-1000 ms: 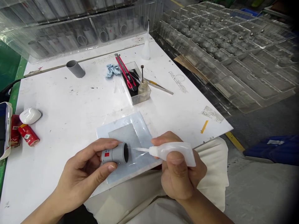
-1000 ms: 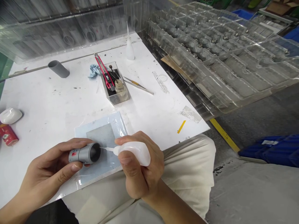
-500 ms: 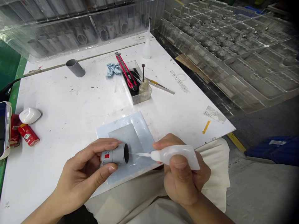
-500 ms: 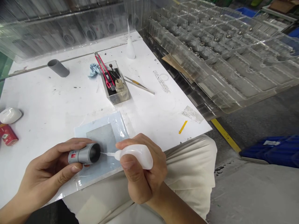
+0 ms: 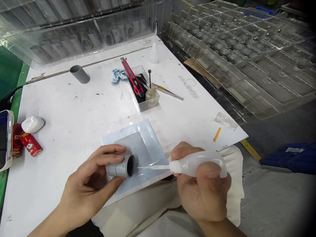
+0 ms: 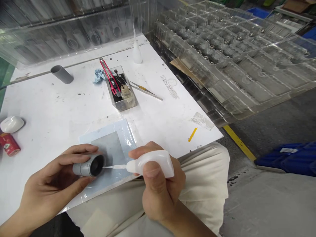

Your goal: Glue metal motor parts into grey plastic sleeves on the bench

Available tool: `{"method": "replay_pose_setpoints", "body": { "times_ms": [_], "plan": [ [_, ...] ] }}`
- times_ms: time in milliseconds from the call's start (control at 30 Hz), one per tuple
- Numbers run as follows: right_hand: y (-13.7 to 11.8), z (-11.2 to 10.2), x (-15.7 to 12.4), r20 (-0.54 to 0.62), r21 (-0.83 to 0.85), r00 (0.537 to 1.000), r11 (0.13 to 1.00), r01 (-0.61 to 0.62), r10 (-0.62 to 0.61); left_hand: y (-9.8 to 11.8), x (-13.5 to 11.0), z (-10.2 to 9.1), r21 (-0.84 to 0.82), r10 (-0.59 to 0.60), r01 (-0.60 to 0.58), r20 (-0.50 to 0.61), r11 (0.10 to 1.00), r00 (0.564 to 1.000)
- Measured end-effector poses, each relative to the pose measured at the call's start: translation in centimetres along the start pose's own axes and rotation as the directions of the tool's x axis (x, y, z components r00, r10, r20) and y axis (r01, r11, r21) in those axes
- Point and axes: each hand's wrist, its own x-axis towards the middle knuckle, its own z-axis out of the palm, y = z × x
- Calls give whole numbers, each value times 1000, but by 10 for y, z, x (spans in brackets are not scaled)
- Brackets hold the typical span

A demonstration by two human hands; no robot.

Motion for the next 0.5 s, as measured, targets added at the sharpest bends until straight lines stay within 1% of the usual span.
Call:
{"method": "replay_pose_setpoints", "body": {
  "times_ms": [67, 133, 200, 333, 500],
  "plan": [
    [-2, -1, -2, 58, -26, 998, 1000, 15, -13, -2, 1, 1, -36, 43, -42, 6, 998, 999],
    [-3, -2, -4, 123, -50, 992, 998, 35, -29, -3, 2, 1, -20, 62, -62, 4, 998, 998],
    [-2, -2, -7, 155, -66, 988, 998, 6, 5, -5, 3, 0, 18, 83, -83, 3, 996, 997],
    [3, -2, -12, 170, -86, 974, 987, -139, 152, -6, 2, 0, 56, 123, -123, 8, 991, 992],
    [6, -2, -13, 146, -105, 967, 975, -196, 210, -7, 1, -2, 79, 119, -122, 40, 989, 992]
  ]
}}
